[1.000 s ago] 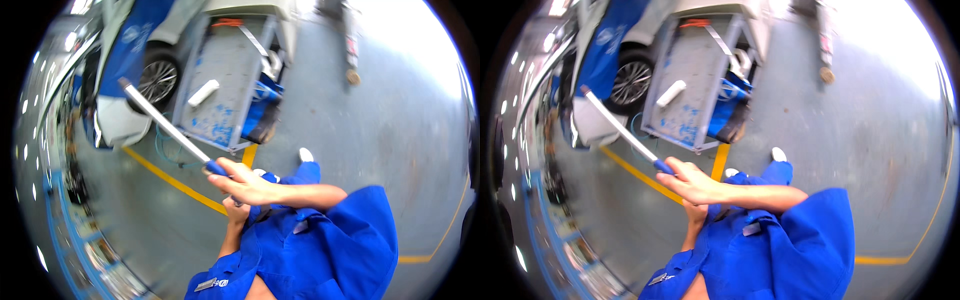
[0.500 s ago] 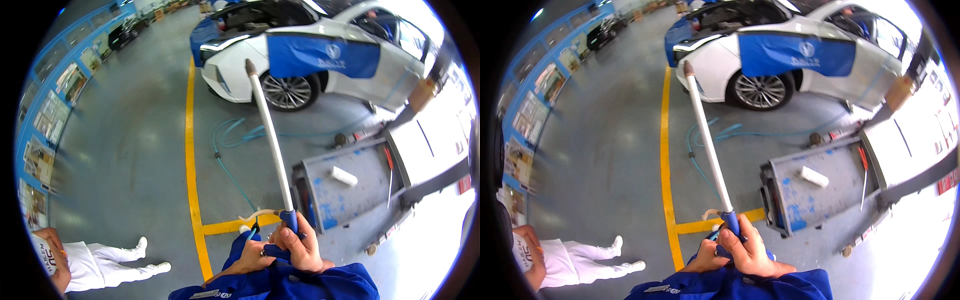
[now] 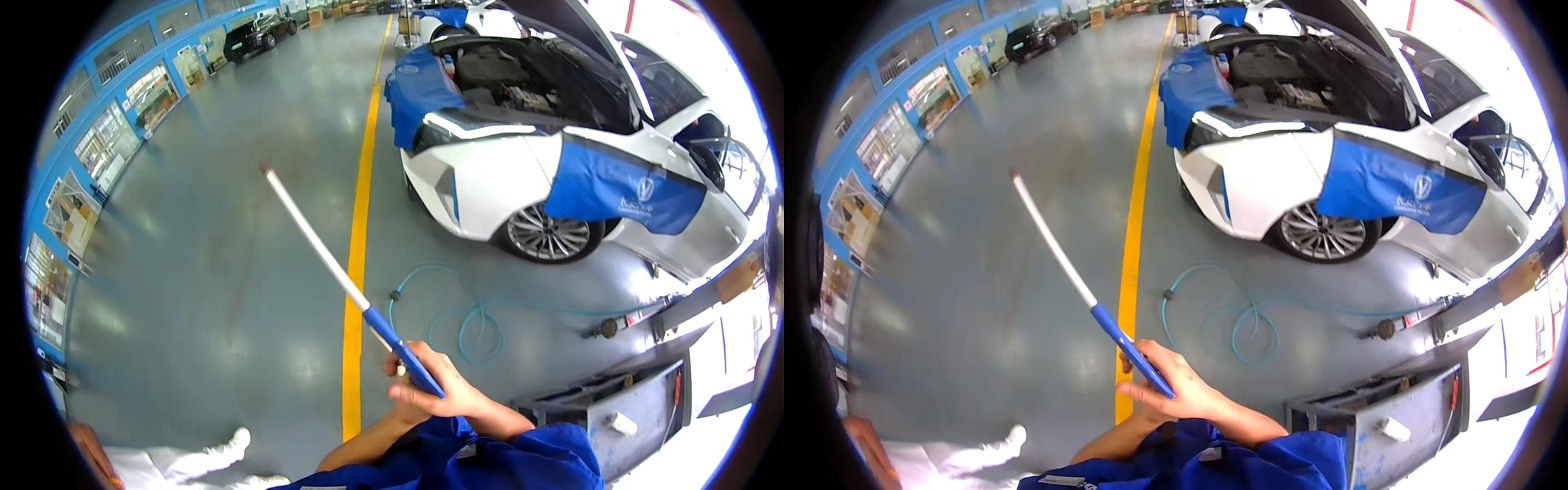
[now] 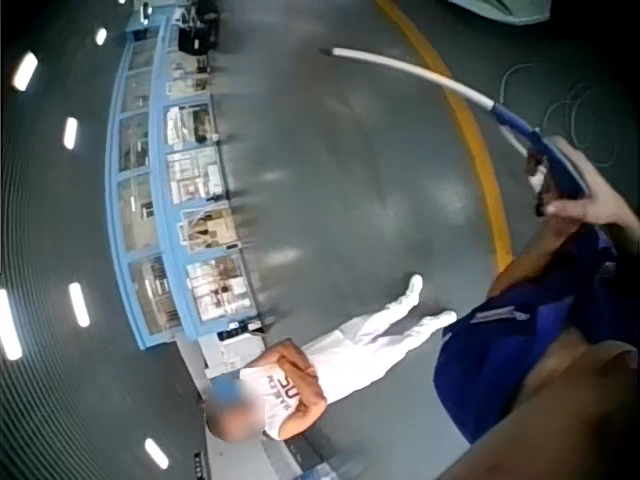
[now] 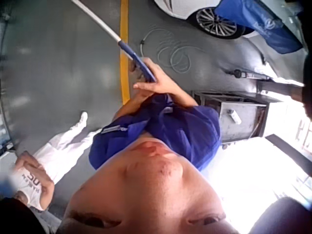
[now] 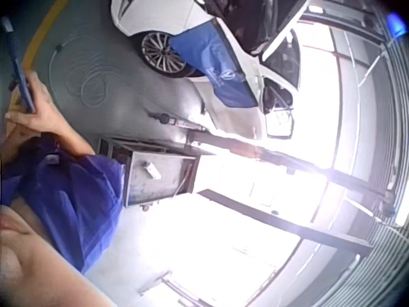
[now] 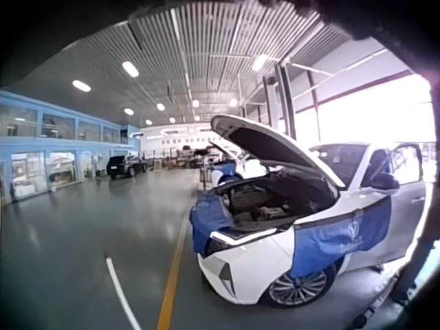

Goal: The person removes the engine cover, sprays a cleaning solution into the engine bay, and uses a pressure washer to rinse the area. They then use an air hose to blow out remaining moisture and remove protective covers.

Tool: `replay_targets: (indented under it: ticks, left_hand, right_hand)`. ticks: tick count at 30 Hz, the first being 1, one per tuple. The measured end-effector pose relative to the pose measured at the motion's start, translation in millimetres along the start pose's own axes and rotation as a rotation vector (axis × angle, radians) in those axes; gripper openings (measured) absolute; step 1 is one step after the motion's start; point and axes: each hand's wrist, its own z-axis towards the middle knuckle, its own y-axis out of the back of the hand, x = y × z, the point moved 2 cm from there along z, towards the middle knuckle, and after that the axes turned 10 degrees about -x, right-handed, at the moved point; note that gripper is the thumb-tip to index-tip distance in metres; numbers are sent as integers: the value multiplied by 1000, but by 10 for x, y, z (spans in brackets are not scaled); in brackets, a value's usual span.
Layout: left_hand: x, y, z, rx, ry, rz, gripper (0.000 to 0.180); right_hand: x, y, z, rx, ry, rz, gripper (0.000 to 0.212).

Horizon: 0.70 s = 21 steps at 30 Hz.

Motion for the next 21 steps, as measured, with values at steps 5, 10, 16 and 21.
replay_targets:
  ticks: [5,10,16,21]
  left_hand:
    - [235,655,1582,-78,-189,45,35]
    - [1422,2198,2473,-349,635,-375,30]
    - [2383,4206,3803,-986,712,-1106,56]
    - [2859,5418,5348,-1159,752,-1168,62]
  right_hand:
    - [-791,19,1638,-54,56,-405,30]
    - [-1714,-21,2912,224,-28,-566,36]
    - [-3050,-396,4233,374,-222,-446,32]
    - [-3523,-561,5667,291,-405,-400,27]
